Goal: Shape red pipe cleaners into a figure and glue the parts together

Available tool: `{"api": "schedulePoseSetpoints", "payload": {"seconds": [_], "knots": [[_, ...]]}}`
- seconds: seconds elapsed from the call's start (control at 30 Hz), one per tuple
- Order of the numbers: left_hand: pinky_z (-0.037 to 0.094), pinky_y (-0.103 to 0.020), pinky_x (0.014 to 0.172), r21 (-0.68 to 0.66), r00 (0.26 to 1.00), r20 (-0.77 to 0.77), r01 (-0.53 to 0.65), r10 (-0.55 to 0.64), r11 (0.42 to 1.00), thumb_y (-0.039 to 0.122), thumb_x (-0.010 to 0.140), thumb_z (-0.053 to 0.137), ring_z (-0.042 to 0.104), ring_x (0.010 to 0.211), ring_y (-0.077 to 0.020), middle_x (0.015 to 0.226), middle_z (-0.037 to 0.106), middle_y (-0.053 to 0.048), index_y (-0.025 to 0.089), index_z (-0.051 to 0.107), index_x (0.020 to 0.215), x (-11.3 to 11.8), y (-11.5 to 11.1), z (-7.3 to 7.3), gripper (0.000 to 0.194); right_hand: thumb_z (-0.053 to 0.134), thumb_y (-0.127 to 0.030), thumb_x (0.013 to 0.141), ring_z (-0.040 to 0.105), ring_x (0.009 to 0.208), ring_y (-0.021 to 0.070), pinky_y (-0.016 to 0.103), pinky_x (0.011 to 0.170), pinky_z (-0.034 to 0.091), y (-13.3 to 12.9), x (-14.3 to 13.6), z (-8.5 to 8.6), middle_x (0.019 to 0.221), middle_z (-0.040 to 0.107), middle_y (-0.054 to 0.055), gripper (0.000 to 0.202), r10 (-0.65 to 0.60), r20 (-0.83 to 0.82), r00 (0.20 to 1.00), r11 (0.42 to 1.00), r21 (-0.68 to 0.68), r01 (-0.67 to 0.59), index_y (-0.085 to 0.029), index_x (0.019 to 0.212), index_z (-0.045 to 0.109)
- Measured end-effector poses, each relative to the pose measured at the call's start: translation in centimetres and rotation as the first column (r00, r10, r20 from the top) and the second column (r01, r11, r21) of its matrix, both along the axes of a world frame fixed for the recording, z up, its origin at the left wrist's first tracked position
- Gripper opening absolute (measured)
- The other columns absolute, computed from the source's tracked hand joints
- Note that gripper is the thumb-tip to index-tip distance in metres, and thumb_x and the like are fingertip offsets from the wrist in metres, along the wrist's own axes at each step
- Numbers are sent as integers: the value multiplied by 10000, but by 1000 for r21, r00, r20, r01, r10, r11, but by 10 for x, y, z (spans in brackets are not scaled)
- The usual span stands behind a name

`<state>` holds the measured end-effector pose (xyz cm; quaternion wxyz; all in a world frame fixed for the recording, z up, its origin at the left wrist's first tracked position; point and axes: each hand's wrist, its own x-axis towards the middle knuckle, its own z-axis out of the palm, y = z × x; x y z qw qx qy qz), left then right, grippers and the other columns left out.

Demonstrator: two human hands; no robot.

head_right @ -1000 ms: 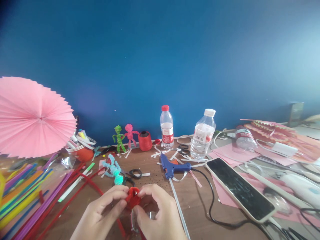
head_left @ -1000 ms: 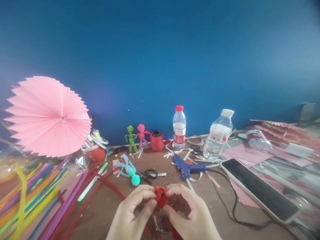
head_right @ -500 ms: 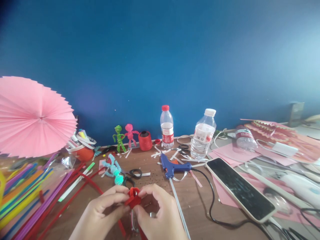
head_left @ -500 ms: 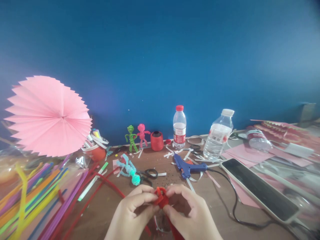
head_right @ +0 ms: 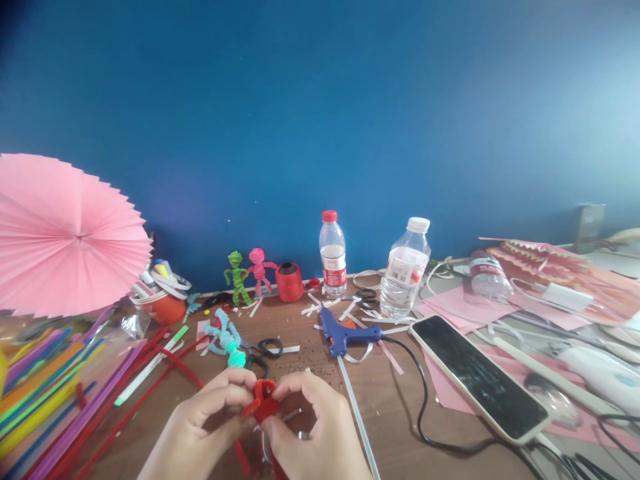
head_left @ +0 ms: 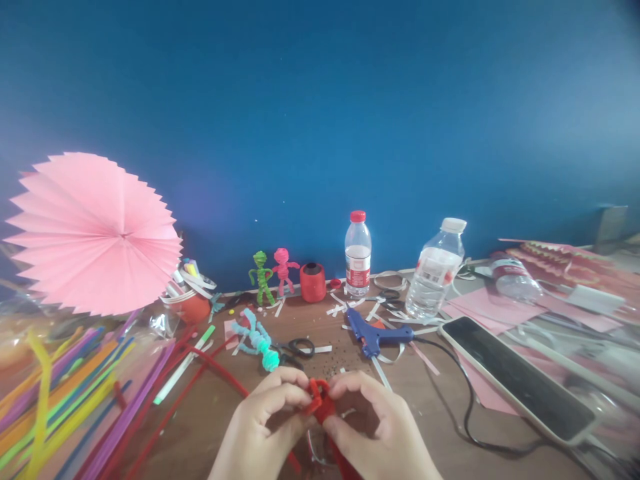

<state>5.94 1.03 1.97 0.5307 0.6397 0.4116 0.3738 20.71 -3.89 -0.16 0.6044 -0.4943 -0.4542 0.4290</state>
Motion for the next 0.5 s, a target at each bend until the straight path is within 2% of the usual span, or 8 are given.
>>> {"api": "schedulePoseSetpoints", "payload": {"seconds": [0.2, 0.33, 0.4, 0.5], "knots": [[508, -203, 608, -3, 1000, 20, -18, 18, 1000, 266, 664, 754, 612, 683, -186, 743, 603, -37, 188, 730, 570, 4, -4, 1, 124, 613, -114, 657, 631, 602, 142, 221, 562, 499, 2, 1, -5, 654, 652, -17, 136, 13, -18, 1000, 1000, -24, -13, -196, 759, 578], [503, -214, 541, -31, 999, 29, -33, 34, 999, 285, 657, 762, 605, 607, -178, 678, 580, -19, 194, 742, 594, 6, -6, 3, 112, 635, -161, 666, 631, 613, 146, 233, 585, 501, 3, -1, -10, 672, 652, -10, 126, 5, -27, 1000, 1000, -22, -5, -202, 752, 552], [496, -212, 546, -2, 1000, -15, -26, 26, 1000, 253, 662, 759, 609, 610, -180, 661, 587, -17, 203, 757, 628, 5, -6, 0, 61, 640, -182, 674, 626, 609, 145, 235, 578, 498, 4, -2, -13, 679, 655, -6, 144, 7, -46, 999, 1000, -12, -8, -208, 767, 534], [491, -205, 579, 77, 998, -53, -39, 43, 996, 217, 677, 739, 608, 628, -180, 651, 606, -18, 205, 754, 634, 3, -5, -6, 48, 643, -204, 688, 607, 555, 136, 210, 485, 465, 4, -3, -17, 651, 652, -12, 178, 26, -82, 996, 1000, -13, -27, -216, 807, 511]]}}
